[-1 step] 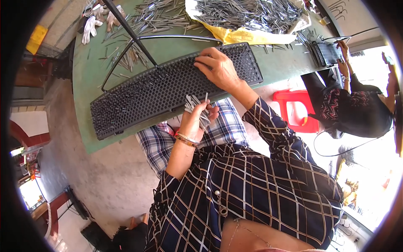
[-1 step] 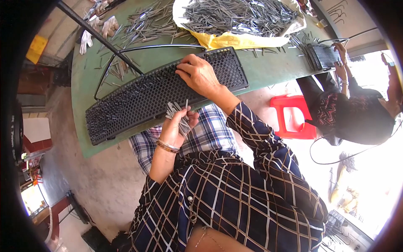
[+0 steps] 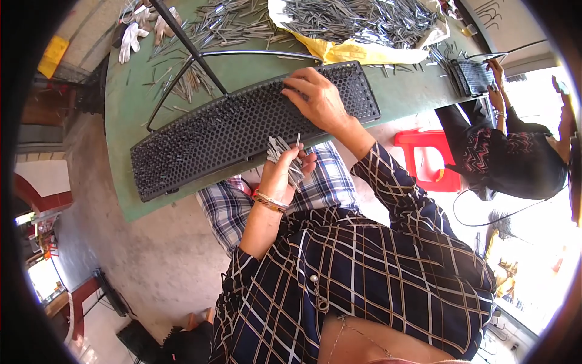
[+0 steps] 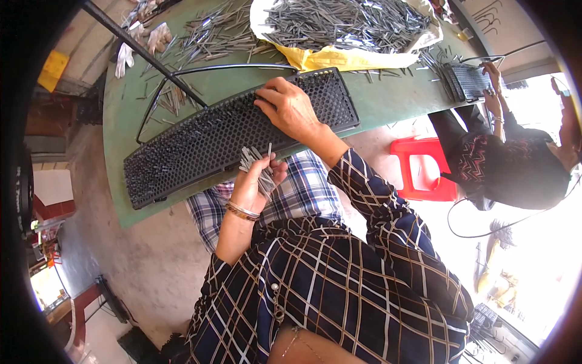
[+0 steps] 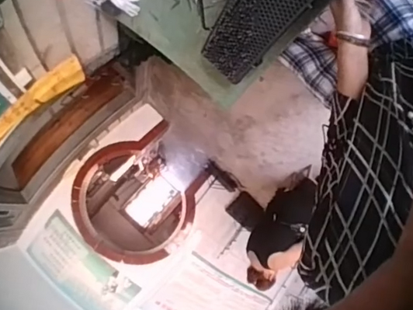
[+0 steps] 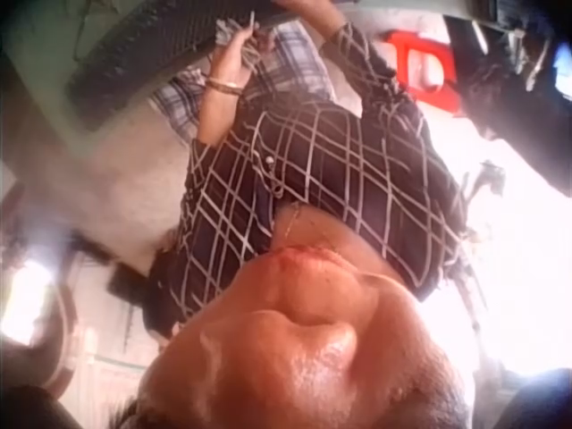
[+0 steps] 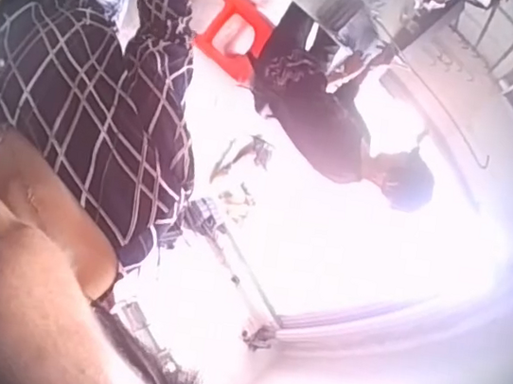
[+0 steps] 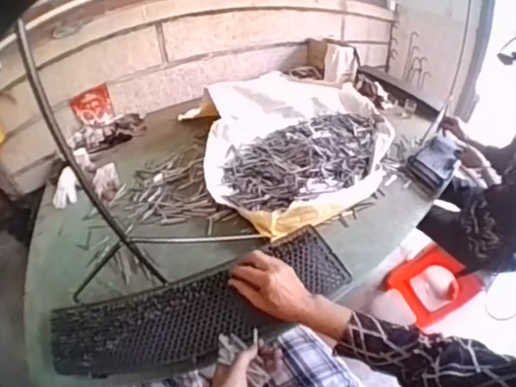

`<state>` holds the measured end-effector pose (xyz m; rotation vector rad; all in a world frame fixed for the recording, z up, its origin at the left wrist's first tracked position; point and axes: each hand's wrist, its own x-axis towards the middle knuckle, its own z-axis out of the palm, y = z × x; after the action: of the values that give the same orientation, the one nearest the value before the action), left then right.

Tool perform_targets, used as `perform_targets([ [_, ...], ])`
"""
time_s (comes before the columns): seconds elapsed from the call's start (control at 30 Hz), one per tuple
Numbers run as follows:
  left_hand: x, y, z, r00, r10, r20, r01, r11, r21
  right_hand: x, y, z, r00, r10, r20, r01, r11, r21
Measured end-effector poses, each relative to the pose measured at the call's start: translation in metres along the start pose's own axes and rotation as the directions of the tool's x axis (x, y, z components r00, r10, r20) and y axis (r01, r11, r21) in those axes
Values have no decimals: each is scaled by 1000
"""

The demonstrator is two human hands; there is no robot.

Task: Picking up and arranging small metal components from a large pile on a workbench.

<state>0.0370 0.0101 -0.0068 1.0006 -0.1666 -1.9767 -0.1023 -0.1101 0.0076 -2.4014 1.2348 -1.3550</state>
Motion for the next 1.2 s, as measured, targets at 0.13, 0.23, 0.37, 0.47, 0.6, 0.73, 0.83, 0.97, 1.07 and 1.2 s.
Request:
perform_targets([
  [0.13, 0, 1, 2, 999, 38, -9, -38, 999, -1, -5, -19, -28, 884, 223, 411, -345, 904, 253],
  [0.23, -1, 2, 6, 996, 82, 21, -82, 996, -27, -19, -33, -40, 724, 230, 650, -531, 788, 312],
  [0.37, -3, 1, 9, 998, 59, 4, -59, 998, -17, -19, -33, -48, 602, 428, 674, -748, 599, 287],
  [0.47, -3, 0, 7, 999, 38, 16, -38, 999, 25, -1, -26, -58, 681, 535, 499, -720, 613, 326],
  [0.6, -1, -1, 6, 996, 19, 90, -29, 994, 108, 14, -7, -49, 889, 419, 184, -454, 860, 232],
  [0.73, 0, -2, 3, 999, -17, 35, 12, 991, 137, 18, 13, -32, 936, 289, 203, -319, 937, 140],
  [0.83, -4, -1, 3, 1000, 6, -20, -3, 988, 153, 16, 18, -22, 962, 232, 144, -257, 949, 182],
  [0.97, -6, -1, 3, 999, 5, -32, 1, 979, 203, 14, 22, -14, 979, 72, 190, -92, 991, 100],
  [1.07, -8, 0, 6, 999, -1, -38, 8, 981, 193, 16, 16, -14, 977, 22, 214, -23, 1000, 3],
  [1.2, -3, -2, 0, 1000, 8, -26, -3, 981, 192, 19, 10, -13, 957, -24, 289, 63, 990, -126],
])
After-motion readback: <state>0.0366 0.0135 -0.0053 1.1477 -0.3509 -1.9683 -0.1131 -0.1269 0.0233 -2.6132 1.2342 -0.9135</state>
